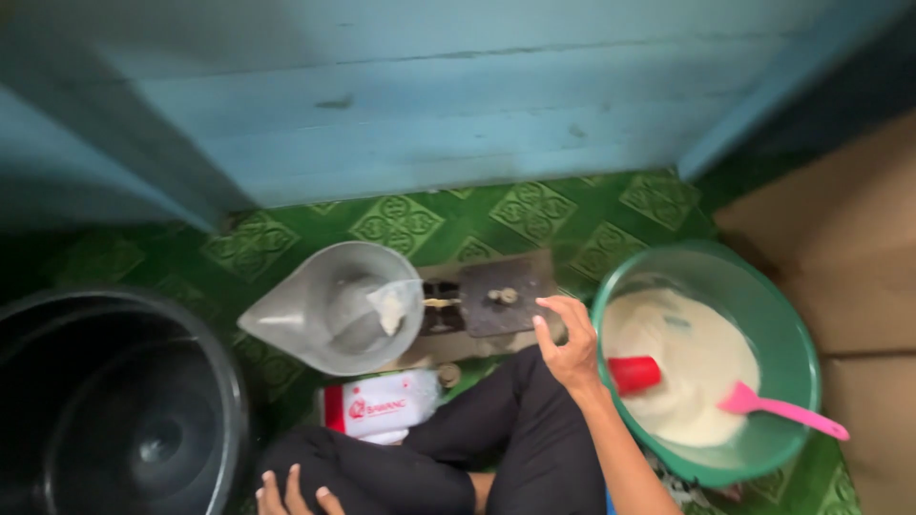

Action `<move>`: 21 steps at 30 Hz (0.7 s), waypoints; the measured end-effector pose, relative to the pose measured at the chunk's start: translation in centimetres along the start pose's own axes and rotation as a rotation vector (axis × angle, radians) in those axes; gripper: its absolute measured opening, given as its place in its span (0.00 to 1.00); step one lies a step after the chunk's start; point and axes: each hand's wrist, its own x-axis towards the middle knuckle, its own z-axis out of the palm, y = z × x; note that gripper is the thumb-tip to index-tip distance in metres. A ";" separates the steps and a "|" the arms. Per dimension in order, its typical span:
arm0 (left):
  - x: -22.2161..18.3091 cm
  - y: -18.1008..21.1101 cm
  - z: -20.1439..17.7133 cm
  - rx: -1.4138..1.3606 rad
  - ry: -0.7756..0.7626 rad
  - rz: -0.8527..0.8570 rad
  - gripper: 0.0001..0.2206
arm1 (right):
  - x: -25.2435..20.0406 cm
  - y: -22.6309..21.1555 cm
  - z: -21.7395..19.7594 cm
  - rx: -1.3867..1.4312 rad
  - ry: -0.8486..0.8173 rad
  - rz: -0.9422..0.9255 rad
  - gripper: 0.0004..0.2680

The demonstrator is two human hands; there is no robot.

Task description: The person measures white powder from a green basin using a red cup and transfers it into a metal container. They also use the red cup to scoop the powder into small plastic bags, which are then sealed using a heat sealer.

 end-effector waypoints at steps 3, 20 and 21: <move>1.4 1.6 -0.7 0.060 0.001 -0.011 0.22 | 2.4 -2.6 3.2 0.069 -0.074 -0.049 0.08; 3.3 4.7 -3.5 0.300 -0.301 -0.232 0.19 | 8.6 -5.5 13.3 -0.006 -0.598 -0.346 0.06; 3.4 4.8 -3.6 0.286 -0.281 -0.215 0.19 | 8.7 -5.6 13.5 -0.010 -0.602 -0.326 0.04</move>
